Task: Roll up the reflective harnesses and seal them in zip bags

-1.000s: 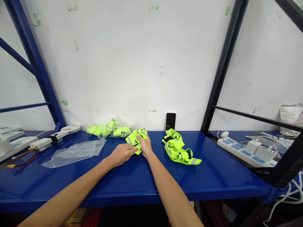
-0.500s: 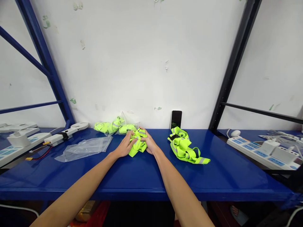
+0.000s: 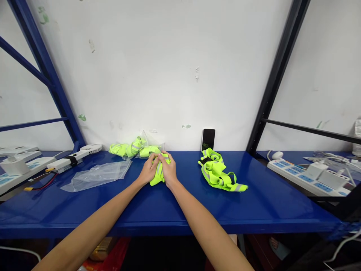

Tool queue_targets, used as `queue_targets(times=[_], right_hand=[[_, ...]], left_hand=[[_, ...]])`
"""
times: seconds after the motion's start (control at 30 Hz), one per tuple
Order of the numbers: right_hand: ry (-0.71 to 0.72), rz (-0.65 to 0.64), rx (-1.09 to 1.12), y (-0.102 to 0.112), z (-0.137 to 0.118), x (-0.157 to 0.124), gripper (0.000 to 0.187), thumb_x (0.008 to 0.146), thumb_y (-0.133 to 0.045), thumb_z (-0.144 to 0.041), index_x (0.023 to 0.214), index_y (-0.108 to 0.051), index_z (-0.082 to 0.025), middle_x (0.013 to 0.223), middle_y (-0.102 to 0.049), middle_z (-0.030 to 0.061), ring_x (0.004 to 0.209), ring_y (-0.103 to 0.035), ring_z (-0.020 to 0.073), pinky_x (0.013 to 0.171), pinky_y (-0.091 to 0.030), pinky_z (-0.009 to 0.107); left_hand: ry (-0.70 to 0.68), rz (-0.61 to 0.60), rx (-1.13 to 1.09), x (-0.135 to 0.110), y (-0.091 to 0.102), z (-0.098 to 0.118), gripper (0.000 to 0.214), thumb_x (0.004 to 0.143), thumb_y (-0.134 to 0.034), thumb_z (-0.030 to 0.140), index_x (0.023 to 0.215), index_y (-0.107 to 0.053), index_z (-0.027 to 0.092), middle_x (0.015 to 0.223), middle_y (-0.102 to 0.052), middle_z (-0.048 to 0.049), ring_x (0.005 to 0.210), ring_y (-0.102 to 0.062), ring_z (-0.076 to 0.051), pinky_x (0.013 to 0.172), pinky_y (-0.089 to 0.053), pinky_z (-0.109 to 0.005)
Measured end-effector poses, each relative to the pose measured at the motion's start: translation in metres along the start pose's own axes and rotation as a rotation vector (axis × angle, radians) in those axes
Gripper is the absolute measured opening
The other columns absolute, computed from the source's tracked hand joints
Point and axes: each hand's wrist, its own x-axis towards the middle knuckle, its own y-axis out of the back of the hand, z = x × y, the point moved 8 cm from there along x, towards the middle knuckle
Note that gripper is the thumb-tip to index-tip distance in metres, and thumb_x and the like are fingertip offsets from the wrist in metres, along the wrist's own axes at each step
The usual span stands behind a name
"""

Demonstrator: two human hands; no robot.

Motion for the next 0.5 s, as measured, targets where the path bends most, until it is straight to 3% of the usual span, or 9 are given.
queue_targets(times=[0.1,0.17,0.33,0.5], right_hand=[[0.132,0.191,-0.143,0.007,-0.008,-0.003,0.044,0.076,-0.061,-0.051,0.103,-0.067,-0.018,0.108,-0.069,0.0064,0.104,-0.061,0.0222,0.092,-0.045,0.032],[0.171,0.24,-0.221,0.009,-0.012,-0.004,0.044,0.079,-0.058,-0.051,0.106,-0.067,-0.019,0.112,-0.068,0.0068,0.107,-0.059,0.0224,0.096,-0.043,0.033],[0.158,0.243,-0.335,0.014,-0.014,0.0,0.046,0.078,-0.058,-0.051,0.109,-0.068,-0.019,0.117,-0.065,0.0086,0.118,-0.052,0.0239,0.103,-0.037,0.035],[0.129,0.187,-0.159,0.011,-0.011,0.004,0.046,0.078,-0.057,-0.039,0.119,-0.061,-0.018,0.112,-0.067,0.0079,0.107,-0.06,0.0215,0.094,-0.045,0.033]], left_hand=[[-0.033,0.043,0.087,0.0,-0.001,0.007,0.032,0.097,-0.032,0.043,0.105,-0.052,0.019,0.1,-0.061,-0.007,0.094,-0.058,-0.021,0.084,-0.043,-0.034],[-0.063,0.047,0.133,0.0,-0.002,0.009,0.03,0.097,-0.031,0.042,0.103,-0.05,0.019,0.098,-0.059,-0.0072,0.094,-0.057,-0.021,0.083,-0.043,-0.034],[-0.087,0.12,0.198,-0.002,0.003,0.011,0.026,0.097,-0.03,0.038,0.102,-0.047,0.02,0.098,-0.057,-0.0069,0.094,-0.056,-0.021,0.084,-0.043,-0.035],[-0.057,0.184,0.278,-0.004,0.005,0.011,0.021,0.097,-0.03,0.036,0.095,-0.043,0.021,0.089,-0.057,-0.0049,0.085,-0.057,-0.021,0.076,-0.042,-0.033]])
